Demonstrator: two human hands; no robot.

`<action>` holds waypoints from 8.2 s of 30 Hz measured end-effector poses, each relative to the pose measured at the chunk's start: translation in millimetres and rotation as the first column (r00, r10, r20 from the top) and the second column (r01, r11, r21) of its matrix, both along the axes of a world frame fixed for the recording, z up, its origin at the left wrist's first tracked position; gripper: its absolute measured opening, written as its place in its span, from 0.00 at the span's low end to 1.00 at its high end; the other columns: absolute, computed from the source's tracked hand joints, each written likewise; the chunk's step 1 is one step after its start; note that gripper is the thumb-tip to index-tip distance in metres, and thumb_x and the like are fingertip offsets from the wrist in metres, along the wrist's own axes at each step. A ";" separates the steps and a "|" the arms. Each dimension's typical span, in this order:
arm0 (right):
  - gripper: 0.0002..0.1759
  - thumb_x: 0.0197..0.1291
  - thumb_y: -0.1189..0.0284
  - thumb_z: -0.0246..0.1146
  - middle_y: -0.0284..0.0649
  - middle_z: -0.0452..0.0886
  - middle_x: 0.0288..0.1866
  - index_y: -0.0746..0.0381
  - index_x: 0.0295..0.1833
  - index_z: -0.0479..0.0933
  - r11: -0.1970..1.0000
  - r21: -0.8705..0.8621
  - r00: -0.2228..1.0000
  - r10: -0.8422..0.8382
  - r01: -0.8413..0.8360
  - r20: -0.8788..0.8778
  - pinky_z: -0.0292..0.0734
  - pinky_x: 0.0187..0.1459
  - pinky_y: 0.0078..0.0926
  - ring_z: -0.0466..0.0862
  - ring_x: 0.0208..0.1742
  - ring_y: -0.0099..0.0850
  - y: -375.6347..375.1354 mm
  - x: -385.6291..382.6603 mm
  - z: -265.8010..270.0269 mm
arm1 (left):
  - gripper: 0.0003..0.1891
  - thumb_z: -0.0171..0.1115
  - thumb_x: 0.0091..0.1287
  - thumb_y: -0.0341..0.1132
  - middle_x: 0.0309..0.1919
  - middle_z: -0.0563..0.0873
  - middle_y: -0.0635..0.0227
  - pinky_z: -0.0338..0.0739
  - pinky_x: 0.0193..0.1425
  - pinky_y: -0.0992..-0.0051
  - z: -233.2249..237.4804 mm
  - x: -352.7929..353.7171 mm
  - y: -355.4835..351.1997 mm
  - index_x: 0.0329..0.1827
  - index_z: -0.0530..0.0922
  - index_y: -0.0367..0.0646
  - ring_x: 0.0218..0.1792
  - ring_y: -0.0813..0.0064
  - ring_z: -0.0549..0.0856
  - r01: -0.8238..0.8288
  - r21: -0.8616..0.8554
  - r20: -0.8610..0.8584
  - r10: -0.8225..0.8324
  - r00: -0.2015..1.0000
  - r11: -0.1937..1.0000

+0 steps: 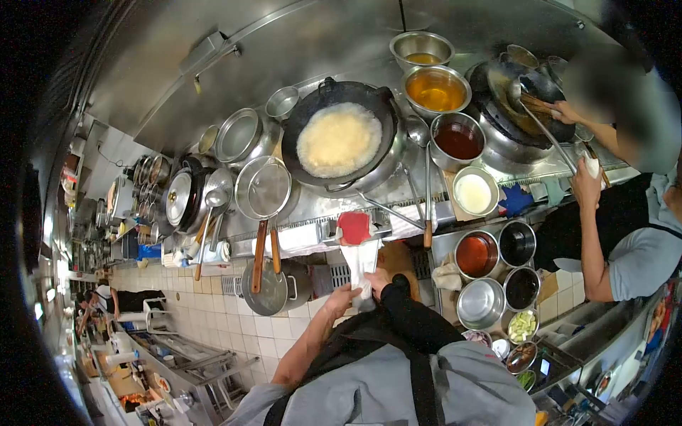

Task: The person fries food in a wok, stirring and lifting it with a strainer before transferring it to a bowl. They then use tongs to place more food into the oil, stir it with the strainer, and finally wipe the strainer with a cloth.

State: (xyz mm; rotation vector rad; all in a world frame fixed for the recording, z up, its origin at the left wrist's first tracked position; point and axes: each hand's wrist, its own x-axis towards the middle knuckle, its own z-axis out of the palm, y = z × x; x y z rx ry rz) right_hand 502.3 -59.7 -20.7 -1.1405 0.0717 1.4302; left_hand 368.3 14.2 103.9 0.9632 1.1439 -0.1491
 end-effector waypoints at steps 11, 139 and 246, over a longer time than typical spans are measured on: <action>0.28 0.72 0.54 0.64 0.47 0.88 0.47 0.73 0.55 0.83 0.940 -0.249 0.901 0.305 -0.232 0.309 0.78 0.47 0.39 0.86 0.45 0.36 17.1 12.0 -24.6 | 0.23 0.59 0.80 0.43 0.49 0.87 0.60 0.82 0.46 0.67 -12.9 5.0 -13.9 0.64 0.78 0.29 0.44 0.70 0.86 -0.053 -0.076 0.118 0.062 0.991 0.996; 0.08 0.72 0.68 0.63 0.33 0.80 0.29 0.57 0.38 0.77 0.955 -0.227 0.972 0.149 -0.189 -0.181 0.72 0.26 0.24 0.79 0.27 0.24 -39.0 89.2 9.0 | 0.11 0.56 0.74 0.32 0.44 0.84 0.58 0.87 0.45 0.59 -19.8 -267.5 -9.6 0.54 0.75 0.37 0.43 0.61 0.87 -0.430 0.162 -0.373 0.459 0.806 0.888; 0.05 0.73 0.73 0.58 0.30 0.71 0.30 0.56 0.48 0.68 0.990 0.134 0.992 0.035 -0.051 0.121 0.50 0.15 0.16 0.60 0.18 0.14 178.8 197.2 193.0 | 0.13 0.62 0.66 0.38 0.29 0.90 0.56 0.84 0.38 0.59 -166.9 -350.3 23.4 0.50 0.88 0.46 0.33 0.58 0.90 0.430 0.368 -0.613 -0.132 0.779 0.824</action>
